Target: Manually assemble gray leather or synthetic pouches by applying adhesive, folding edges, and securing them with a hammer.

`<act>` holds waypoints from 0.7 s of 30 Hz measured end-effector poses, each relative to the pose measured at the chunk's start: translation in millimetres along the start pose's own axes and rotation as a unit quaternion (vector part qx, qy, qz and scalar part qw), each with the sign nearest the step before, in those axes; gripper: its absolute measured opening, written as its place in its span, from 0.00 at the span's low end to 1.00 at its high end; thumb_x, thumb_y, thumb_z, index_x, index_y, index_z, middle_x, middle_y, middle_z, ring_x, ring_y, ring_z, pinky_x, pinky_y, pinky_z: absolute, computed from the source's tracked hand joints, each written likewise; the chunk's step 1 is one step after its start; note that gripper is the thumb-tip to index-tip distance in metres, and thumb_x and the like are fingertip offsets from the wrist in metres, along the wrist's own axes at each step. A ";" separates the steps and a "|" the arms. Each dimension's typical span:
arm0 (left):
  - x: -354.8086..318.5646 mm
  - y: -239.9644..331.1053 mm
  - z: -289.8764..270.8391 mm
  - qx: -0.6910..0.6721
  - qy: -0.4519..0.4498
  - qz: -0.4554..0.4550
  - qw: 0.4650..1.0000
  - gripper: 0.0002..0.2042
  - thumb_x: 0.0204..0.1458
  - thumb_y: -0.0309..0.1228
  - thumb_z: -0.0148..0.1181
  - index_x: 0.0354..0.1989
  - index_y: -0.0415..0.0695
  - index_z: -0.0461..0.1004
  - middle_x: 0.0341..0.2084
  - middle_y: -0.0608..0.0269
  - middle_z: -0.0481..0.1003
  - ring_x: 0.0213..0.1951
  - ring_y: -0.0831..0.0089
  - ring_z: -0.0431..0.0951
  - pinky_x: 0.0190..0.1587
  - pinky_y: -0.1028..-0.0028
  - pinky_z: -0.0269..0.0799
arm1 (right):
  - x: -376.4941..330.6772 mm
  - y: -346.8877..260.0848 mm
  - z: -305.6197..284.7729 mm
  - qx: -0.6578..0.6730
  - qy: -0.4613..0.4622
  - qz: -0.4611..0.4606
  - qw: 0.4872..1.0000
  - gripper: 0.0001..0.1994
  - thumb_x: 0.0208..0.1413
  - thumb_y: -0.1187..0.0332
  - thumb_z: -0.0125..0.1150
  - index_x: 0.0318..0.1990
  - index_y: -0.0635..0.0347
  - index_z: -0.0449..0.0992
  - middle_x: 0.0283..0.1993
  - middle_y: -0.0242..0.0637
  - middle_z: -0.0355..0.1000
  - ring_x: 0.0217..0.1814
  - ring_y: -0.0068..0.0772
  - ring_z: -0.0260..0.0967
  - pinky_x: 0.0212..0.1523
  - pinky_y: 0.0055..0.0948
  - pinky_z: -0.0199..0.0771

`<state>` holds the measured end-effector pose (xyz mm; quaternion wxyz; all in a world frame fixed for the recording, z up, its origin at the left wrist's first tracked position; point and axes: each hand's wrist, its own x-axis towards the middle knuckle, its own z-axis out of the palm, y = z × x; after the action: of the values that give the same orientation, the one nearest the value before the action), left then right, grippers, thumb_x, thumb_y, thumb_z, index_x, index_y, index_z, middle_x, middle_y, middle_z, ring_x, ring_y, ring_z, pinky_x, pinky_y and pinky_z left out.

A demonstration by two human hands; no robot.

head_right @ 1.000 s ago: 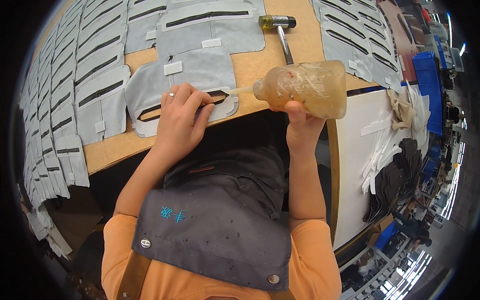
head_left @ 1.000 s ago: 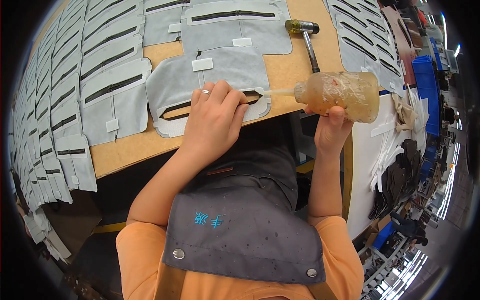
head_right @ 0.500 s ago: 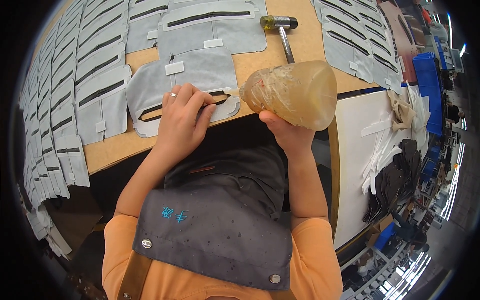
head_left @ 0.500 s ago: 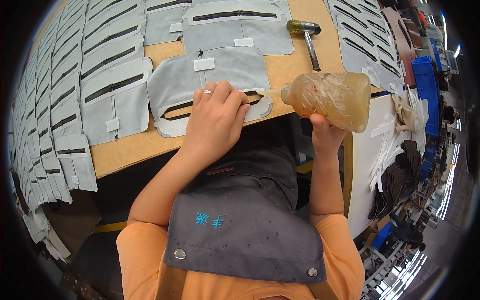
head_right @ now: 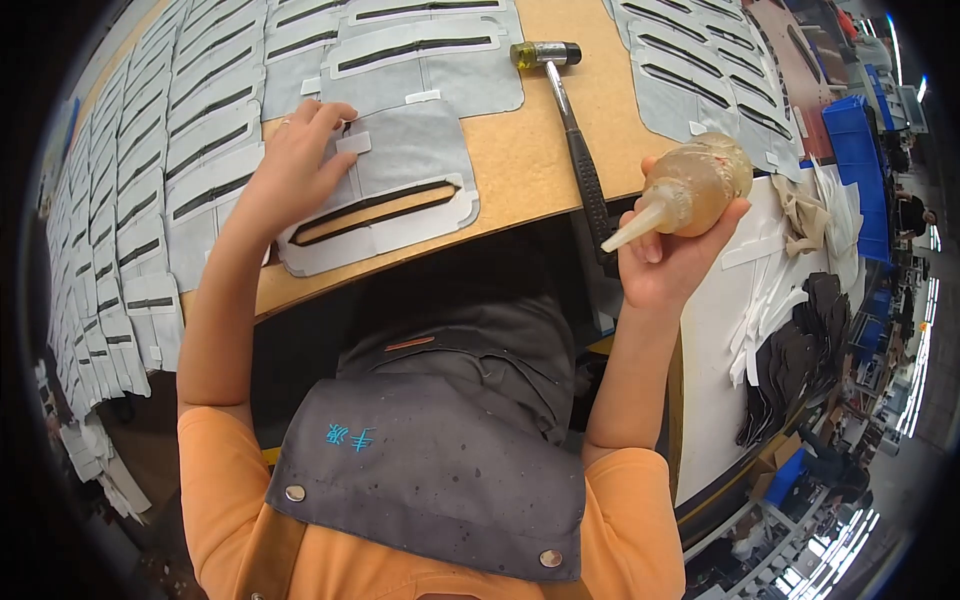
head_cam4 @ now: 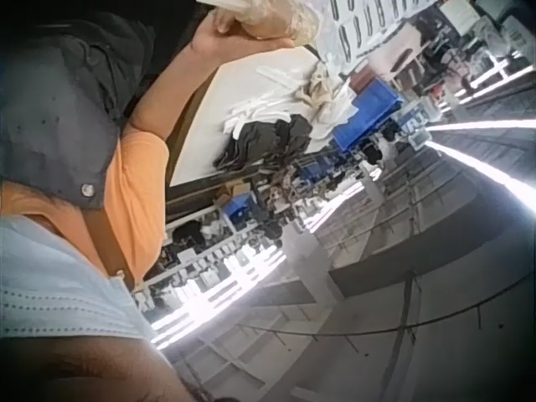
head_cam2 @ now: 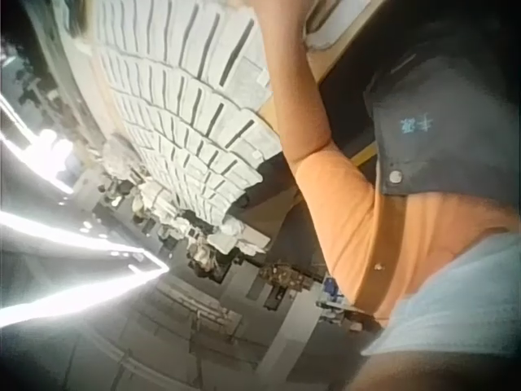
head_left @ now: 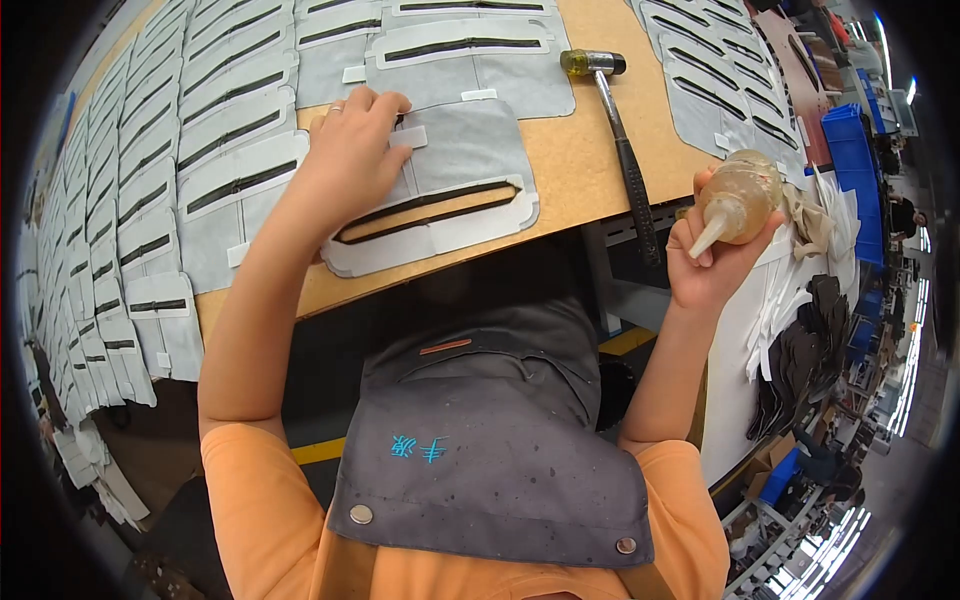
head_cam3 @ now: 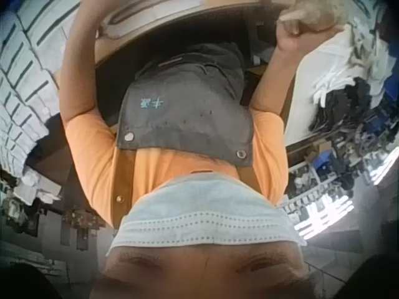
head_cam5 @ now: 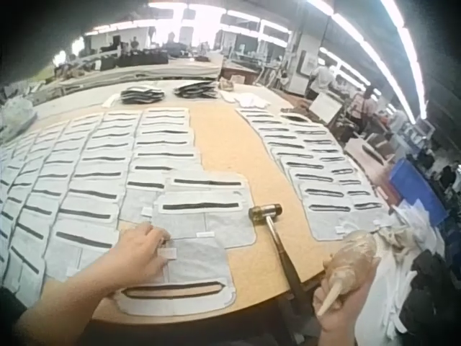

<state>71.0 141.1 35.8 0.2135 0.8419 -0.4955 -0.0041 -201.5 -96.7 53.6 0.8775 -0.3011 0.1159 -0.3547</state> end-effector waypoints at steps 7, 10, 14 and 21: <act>4.1 17.4 -41.7 -0.182 -0.121 -0.123 0.968 0.14 0.54 0.32 0.59 0.45 0.38 0.69 0.27 0.58 0.73 0.34 0.70 0.73 0.38 0.71 0.68 | -11.5 11.1 -1.3 -0.046 0.031 -0.016 0.998 0.38 0.55 0.37 0.54 0.59 0.63 0.63 0.50 0.56 0.70 0.17 0.23 0.62 0.15 0.18 0.61; -35.9 32.9 -31.2 -0.471 0.053 -0.223 0.852 0.15 0.61 0.34 0.53 0.45 0.31 0.67 0.25 0.57 0.75 0.27 0.73 0.75 0.32 0.75 0.72 | -13.3 16.0 0.8 -0.085 0.096 -0.043 0.991 0.35 0.56 0.38 0.55 0.59 0.57 0.65 0.49 0.54 0.71 0.23 0.28 0.69 0.19 0.21 0.66; -82.2 59.5 -47.9 -0.480 -0.361 -0.290 0.745 0.16 0.63 0.37 0.50 0.42 0.33 0.71 0.25 0.59 0.77 0.22 0.77 0.76 0.26 0.76 0.72 | -6.9 33.5 4.6 -0.080 0.103 -0.021 0.991 0.32 0.56 0.39 0.55 0.58 0.53 0.66 0.48 0.48 0.73 0.28 0.33 0.73 0.22 0.24 0.71; -36.3 77.5 -5.8 -0.183 -0.034 0.084 0.979 0.05 0.52 0.25 0.59 0.36 0.42 0.74 0.31 0.59 0.71 0.36 0.59 0.72 0.40 0.64 0.65 | -5.1 51.6 18.6 -0.342 0.046 -0.122 0.931 0.31 0.54 0.46 0.63 0.54 0.63 0.66 0.44 0.39 0.73 0.32 0.32 0.74 0.24 0.27 0.74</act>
<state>-10.8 141.1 61.9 0.3468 0.7431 -0.5626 -0.1049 -168.9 -55.6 36.8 0.6652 -0.5779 0.2333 -0.4112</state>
